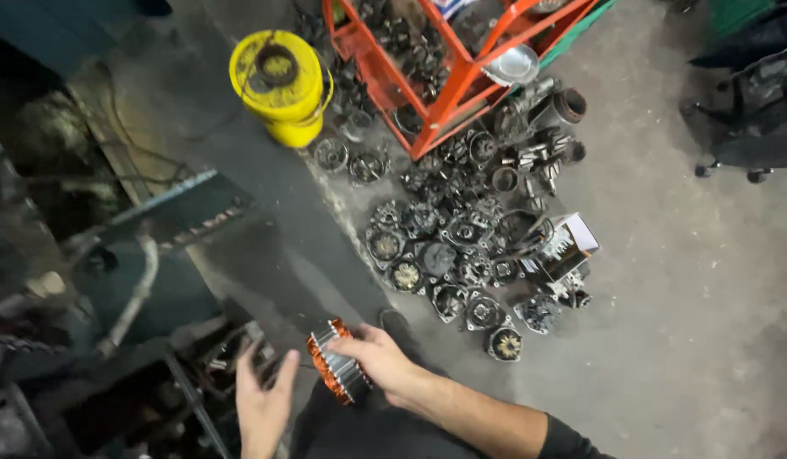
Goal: The person picks up a motor stator and a metal housing from the floor and places them on a workbench. They then use pliers to bend and arrange the copper wires on the stator, manipulating the component with both hands.
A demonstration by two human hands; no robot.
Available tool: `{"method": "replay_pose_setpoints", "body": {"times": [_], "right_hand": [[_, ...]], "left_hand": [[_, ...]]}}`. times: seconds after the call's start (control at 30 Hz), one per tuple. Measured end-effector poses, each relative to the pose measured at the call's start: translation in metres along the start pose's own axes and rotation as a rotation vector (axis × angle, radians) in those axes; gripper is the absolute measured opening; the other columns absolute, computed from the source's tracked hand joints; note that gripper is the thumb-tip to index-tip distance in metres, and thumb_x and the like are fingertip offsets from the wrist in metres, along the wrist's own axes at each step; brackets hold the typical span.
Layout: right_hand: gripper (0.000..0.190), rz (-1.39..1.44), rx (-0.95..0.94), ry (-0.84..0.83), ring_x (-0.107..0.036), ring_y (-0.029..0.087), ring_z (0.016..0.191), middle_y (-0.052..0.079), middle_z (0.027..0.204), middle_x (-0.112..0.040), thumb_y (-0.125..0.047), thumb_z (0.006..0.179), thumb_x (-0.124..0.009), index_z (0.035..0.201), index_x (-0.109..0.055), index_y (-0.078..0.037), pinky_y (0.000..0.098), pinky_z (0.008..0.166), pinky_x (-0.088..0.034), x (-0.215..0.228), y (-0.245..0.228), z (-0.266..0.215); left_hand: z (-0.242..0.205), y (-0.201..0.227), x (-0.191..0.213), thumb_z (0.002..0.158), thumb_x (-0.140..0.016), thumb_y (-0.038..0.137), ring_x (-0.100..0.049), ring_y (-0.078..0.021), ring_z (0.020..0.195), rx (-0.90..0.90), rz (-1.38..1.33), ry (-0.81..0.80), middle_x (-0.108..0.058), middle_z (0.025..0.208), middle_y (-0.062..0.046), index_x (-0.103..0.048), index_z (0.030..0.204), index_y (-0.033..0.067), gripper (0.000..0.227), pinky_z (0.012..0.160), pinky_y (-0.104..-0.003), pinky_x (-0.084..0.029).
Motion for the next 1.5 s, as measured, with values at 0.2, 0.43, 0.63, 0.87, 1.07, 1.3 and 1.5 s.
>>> {"method": "replay_pose_setpoints", "body": {"times": [0.2, 0.43, 0.63, 0.87, 1.07, 1.3, 1.5], "right_hand": [[0.026, -0.191, 0.100, -0.119, -0.071, 0.009, 0.092, 0.004, 0.102, -0.077, -0.016, 0.092, -0.072, 0.114, -0.071, -0.002, 0.0254, 0.085, -0.056, 0.039, 0.011, -0.043], [0.023, -0.222, 0.123, -0.260, -0.071, 0.008, 0.092, 0.002, 0.101, -0.077, -0.012, 0.094, -0.070, 0.116, -0.071, -0.003, 0.0262, 0.084, -0.057, 0.049, 0.020, -0.076], [0.022, -0.222, 0.147, -0.333, -0.070, 0.009, 0.086, 0.003, 0.099, -0.075, -0.012, 0.096, -0.072, 0.116, -0.070, -0.002, 0.0272, 0.079, -0.057, 0.040, 0.049, -0.106], [0.026, -0.115, 0.085, -0.363, -0.073, 0.016, 0.085, 0.010, 0.101, -0.076, -0.018, 0.099, -0.066, 0.117, -0.071, 0.000, 0.0321, 0.078, -0.059, 0.030, 0.105, -0.141], [0.044, 0.122, -0.197, -0.342, -0.073, 0.027, 0.104, 0.012, 0.115, -0.077, -0.038, 0.097, -0.052, 0.121, -0.070, -0.005, 0.0432, 0.097, -0.057, 0.025, 0.192, -0.163], [0.052, 0.117, -0.148, -0.346, -0.073, 0.028, 0.108, 0.013, 0.118, -0.077, -0.042, 0.096, -0.049, 0.125, -0.070, -0.005, 0.0468, 0.101, -0.056, 0.024, 0.238, -0.188], [0.055, 0.147, -0.114, -0.355, -0.073, 0.028, 0.106, 0.013, 0.117, -0.076, -0.046, 0.097, -0.046, 0.125, -0.069, -0.004, 0.0460, 0.099, -0.057, 0.017, 0.248, -0.197]], "left_hand": [[-0.066, -0.143, -0.050, 0.094, -0.066, 0.006, -0.071, -0.0275, 0.103, 0.335, -0.332, -0.051, -0.071, 0.116, -0.019, -0.065, 0.124, -0.0077, 0.033, 0.091, -0.040, -0.060], [-0.143, -0.072, -0.046, 0.090, -0.061, -0.004, -0.067, -0.0241, 0.114, 0.163, -0.512, 0.184, -0.069, 0.125, -0.016, -0.054, 0.133, 0.0001, 0.043, 0.095, -0.037, -0.057], [-0.181, -0.118, -0.031, 0.098, -0.057, 0.004, -0.067, -0.0231, 0.114, 0.271, -0.515, 0.241, -0.068, 0.126, -0.014, -0.059, 0.130, -0.0052, 0.033, 0.090, -0.040, -0.059], [-0.230, -0.205, 0.036, 0.110, -0.058, 0.007, -0.068, -0.0197, 0.094, -0.091, -0.506, 0.364, -0.070, 0.110, -0.016, -0.064, 0.125, -0.0077, 0.022, 0.086, -0.036, -0.057], [-0.279, -0.171, 0.054, 0.107, -0.056, 0.028, -0.070, -0.0215, 0.084, 0.085, -1.290, 0.311, -0.068, 0.092, -0.004, -0.064, 0.105, 0.0110, 0.019, 0.075, -0.043, -0.061], [-0.302, -0.234, 0.083, 0.094, -0.071, 0.003, -0.068, -0.0206, 0.092, 0.013, -0.705, 0.509, -0.072, 0.106, -0.014, -0.066, 0.121, -0.0058, 0.029, 0.085, -0.034, -0.055], [-0.346, -0.167, 0.088, 0.093, -0.069, 0.004, -0.070, -0.0204, 0.092, 0.217, -0.686, 0.461, -0.074, 0.109, -0.015, -0.067, 0.123, -0.0071, 0.032, 0.082, -0.037, -0.058]]}}
Point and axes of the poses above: each hand's wrist, its own z-axis towards the middle knuckle, its own x-axis out of the back of the hand, y = z × x, the point moved 9 cm from there along z, towards the middle knuckle
